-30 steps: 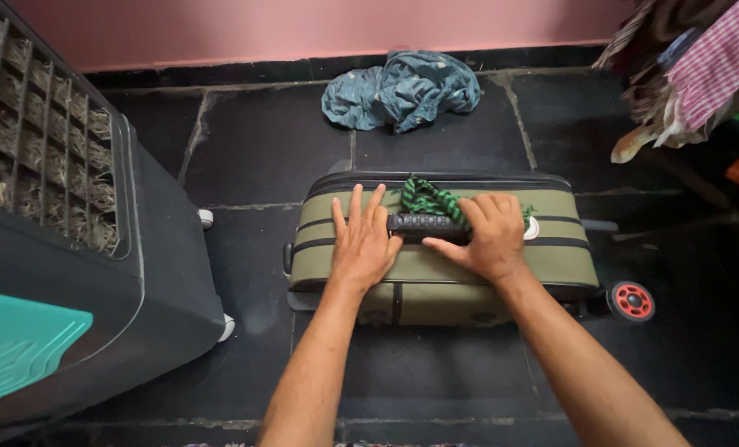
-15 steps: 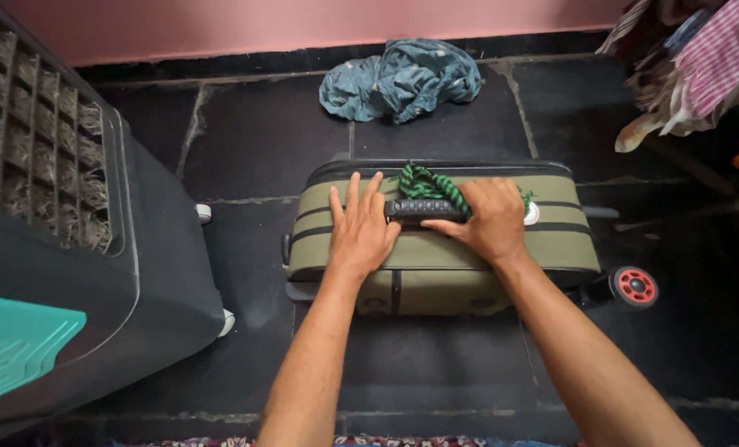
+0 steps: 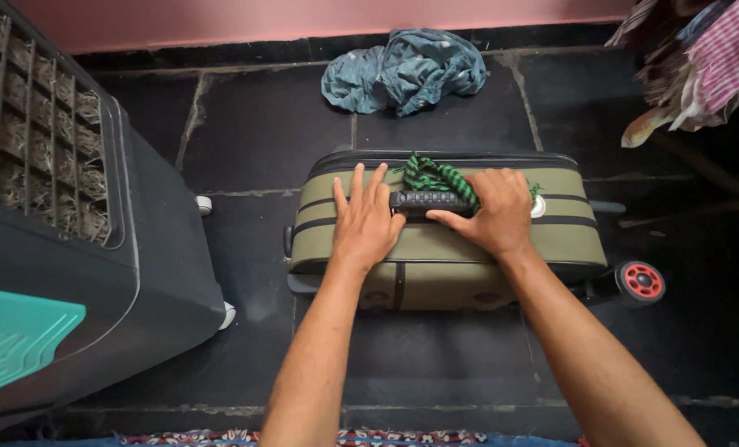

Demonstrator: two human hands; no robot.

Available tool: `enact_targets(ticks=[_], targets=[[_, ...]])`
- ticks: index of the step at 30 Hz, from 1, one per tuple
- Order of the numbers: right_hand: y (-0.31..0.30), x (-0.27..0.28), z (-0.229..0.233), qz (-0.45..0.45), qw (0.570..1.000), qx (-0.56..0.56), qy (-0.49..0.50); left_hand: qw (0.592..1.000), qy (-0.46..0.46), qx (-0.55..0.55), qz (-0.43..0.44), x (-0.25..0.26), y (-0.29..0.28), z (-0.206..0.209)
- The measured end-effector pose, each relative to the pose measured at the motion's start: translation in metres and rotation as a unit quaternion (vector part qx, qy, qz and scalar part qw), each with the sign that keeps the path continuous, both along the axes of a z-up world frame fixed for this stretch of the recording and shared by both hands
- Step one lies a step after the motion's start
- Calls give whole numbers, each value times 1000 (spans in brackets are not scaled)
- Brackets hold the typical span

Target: The person wipes different parts and sides of two suitcases with a cloth, handling them one at a time and moving them across the floor to access different surfaces.

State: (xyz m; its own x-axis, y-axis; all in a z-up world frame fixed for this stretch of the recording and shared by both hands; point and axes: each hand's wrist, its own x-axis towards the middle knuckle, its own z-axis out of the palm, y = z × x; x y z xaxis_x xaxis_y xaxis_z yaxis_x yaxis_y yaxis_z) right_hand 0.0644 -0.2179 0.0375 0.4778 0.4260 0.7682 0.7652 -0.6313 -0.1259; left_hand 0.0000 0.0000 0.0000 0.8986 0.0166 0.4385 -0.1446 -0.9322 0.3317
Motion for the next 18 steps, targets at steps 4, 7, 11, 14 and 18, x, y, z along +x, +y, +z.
enact_targets(ticks=[4,7,11,14,18], targets=[[-3,-1,0,12,999,21,40,1000,-22,13,-1,0,-1,-2],[-3,0,-1,20,999,32,38,1000,-24,12,-1,1,-1,-3],[-2,0,-2,11,999,29,41,1000,-15,17,-2,2,0,-3],[-2,1,-2,8,999,28,33,1000,-19,17,-2,2,0,-3],[-2,2,-2,5,999,28,33,1000,-16,15,-4,2,0,-1]])
